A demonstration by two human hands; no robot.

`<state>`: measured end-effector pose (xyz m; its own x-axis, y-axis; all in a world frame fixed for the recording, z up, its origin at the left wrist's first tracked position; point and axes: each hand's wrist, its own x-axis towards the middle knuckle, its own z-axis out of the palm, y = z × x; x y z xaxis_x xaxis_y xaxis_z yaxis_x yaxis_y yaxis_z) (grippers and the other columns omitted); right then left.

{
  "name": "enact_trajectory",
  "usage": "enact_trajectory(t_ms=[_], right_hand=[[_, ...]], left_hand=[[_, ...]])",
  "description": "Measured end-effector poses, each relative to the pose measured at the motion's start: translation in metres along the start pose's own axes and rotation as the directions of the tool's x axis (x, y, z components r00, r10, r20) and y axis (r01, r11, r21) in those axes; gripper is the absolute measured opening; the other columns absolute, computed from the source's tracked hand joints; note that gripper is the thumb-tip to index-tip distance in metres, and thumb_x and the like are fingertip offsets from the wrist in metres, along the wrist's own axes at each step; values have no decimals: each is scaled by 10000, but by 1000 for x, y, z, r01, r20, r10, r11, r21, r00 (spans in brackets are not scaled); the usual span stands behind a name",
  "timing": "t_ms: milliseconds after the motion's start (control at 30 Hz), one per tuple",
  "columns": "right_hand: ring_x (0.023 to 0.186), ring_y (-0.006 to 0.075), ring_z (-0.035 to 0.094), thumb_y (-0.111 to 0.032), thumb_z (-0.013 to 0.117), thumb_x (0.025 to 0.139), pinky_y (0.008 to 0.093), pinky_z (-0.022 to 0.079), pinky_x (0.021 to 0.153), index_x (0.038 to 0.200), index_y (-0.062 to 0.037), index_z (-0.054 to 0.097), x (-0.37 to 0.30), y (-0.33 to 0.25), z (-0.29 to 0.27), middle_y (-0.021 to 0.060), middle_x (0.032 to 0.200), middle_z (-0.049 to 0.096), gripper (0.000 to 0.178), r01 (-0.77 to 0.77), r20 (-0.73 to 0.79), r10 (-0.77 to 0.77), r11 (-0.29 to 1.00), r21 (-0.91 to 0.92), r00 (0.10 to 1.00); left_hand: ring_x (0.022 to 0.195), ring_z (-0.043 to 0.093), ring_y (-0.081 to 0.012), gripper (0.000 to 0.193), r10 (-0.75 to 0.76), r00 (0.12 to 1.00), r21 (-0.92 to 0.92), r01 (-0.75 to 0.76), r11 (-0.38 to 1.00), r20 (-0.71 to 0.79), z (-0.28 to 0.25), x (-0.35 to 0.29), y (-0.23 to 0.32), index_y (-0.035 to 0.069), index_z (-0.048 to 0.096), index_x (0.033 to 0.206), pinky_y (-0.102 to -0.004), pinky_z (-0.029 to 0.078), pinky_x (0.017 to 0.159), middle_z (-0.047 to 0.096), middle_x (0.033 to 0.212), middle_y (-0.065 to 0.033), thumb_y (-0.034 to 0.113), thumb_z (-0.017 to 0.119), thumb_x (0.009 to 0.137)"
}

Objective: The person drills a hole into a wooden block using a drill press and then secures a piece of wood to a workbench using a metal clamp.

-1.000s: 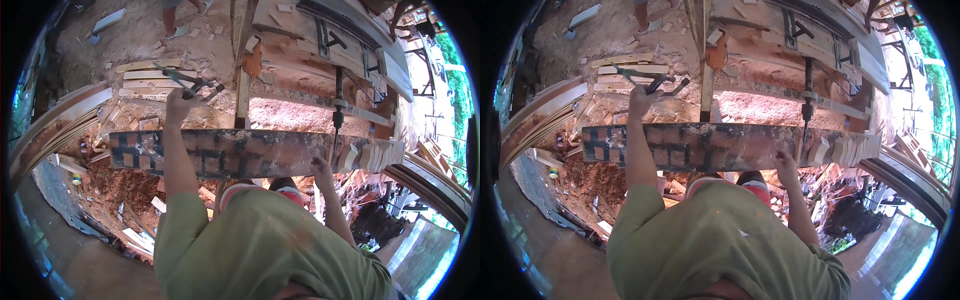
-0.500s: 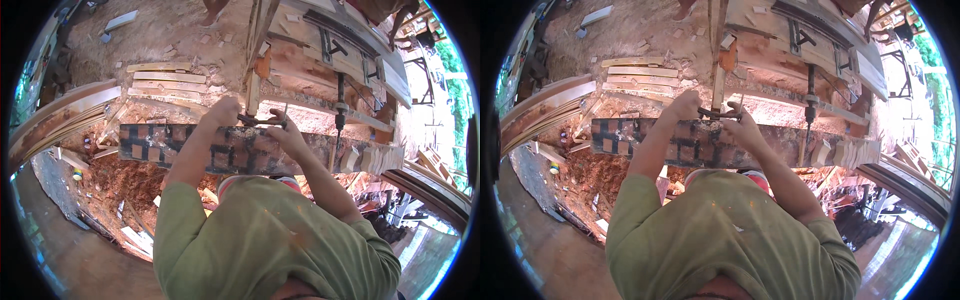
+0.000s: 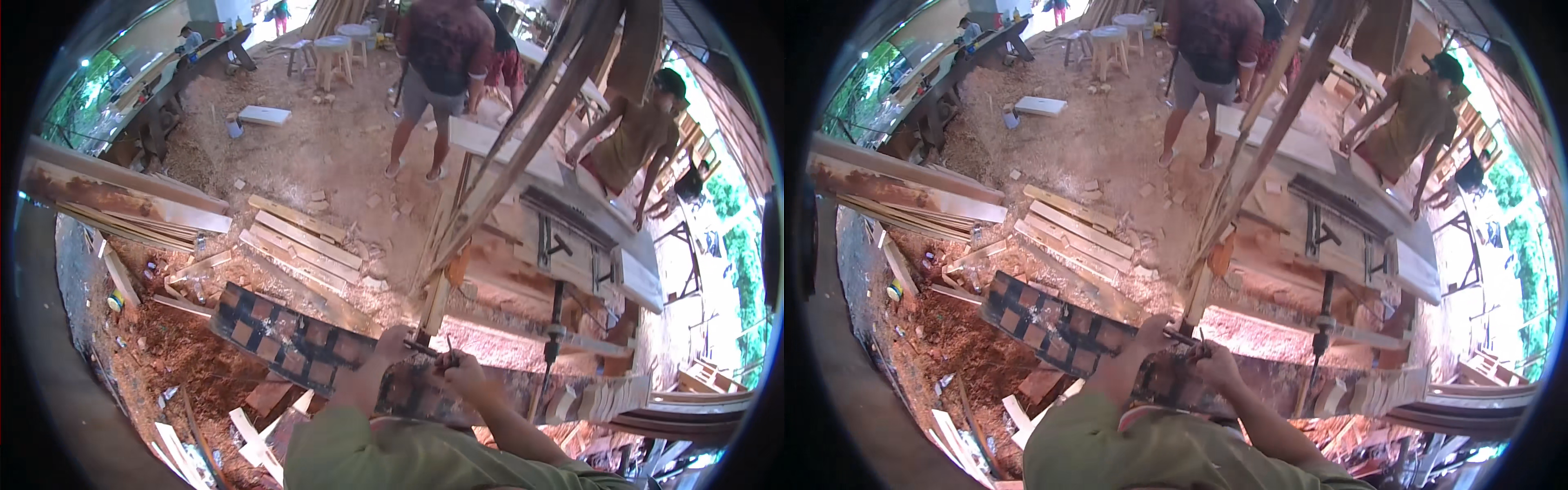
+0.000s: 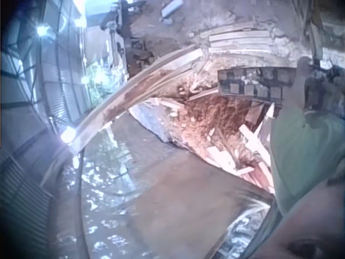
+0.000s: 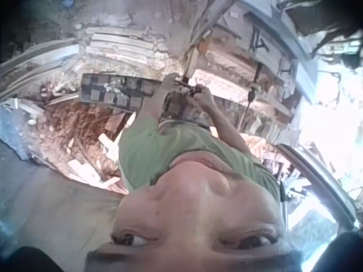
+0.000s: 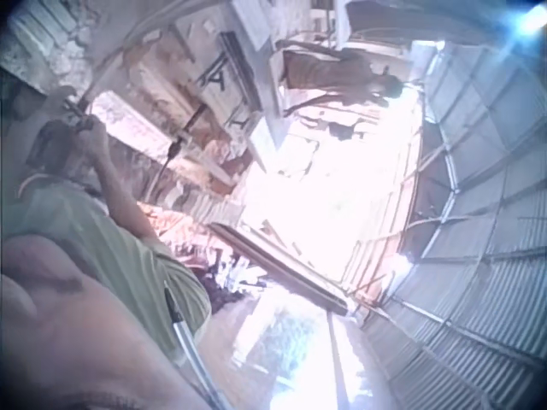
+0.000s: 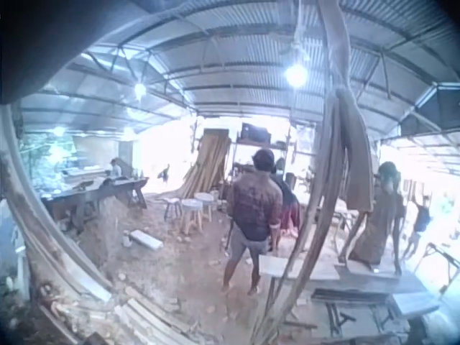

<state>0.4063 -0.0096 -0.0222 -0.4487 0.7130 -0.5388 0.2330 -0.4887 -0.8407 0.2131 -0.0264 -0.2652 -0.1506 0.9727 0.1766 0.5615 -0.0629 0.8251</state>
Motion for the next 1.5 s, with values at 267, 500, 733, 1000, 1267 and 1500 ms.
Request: enact_trajectory(t_ms=[267, 500, 733, 1000, 1267, 1500], right_hand=[[896, 240, 679, 167, 494, 664, 327, 531, 735, 891, -23, 524, -11, -12, 14, 135, 997, 643, 297, -108, -107, 134, 970, 216, 985], [1091, 233, 638, 131, 513, 770, 359, 506, 963, 1290, 22, 547, -21, -16, -38, 159, 1246, 612, 533, -142, 311, 141, 990, -20, 940], [1242, 177, 538, 2, 556, 928, 331, 430, 1047, 1409, -51, 498, 26, 27, -84, 111, 1353, 583, 487, 670, 637, -331, 618, -412, 696], [1099, 197, 619, -170, 616, 960, 353, 493, 961, 1380, -49, 526, 54, 81, -92, 99, 1233, 631, 446, -10, 495, -9, 999, 36, 869], [928, 256, 672, -84, 737, 857, 339, 529, 818, 1125, -64, 677, 67, 79, -87, 121, 1010, 695, 275, 524, 335, -403, 688, -502, 851], [877, 300, 678, -128, 724, 881, 360, 522, 775, 1140, -51, 644, 62, 82, -97, 149, 977, 689, 281, 528, 355, -431, 813, -245, 829]], left_hand=[[898, 666, -343, 377, -379, 915, 281, 403, 871, -140, 7, -2, 36, 156, 687, 976, -460, 480, 840, 690, 897, -105, 461, 708, 754], [829, 689, -329, 258, -432, 899, 204, 436, 876, -69, 9, 2, 35, 163, 706, 919, -444, 502, 838, 700, 797, -104, 369, 667, 769], [785, 688, -320, 302, -435, 886, 300, 463, 834, -161, 42, -1, 23, 89, 698, 756, -431, 476, 814, 697, 749, -136, 388, 712, 720], [827, 687, -311, 266, -446, 872, 450, 487, 749, -203, 38, 3, 36, 102, 715, 743, -420, 424, 907, 711, 795, -116, 363, 660, 750], [904, 693, -268, 311, -574, 805, 518, 559, 648, -150, 40, 11, 48, 136, 757, 854, -380, 407, 912, 735, 867, -108, 403, 613, 785], [877, 695, -275, 300, -544, 816, 563, 547, 619, -195, 46, 9, 49, 141, 758, 843, -395, 415, 922, 732, 828, -102, 406, 634, 777]])
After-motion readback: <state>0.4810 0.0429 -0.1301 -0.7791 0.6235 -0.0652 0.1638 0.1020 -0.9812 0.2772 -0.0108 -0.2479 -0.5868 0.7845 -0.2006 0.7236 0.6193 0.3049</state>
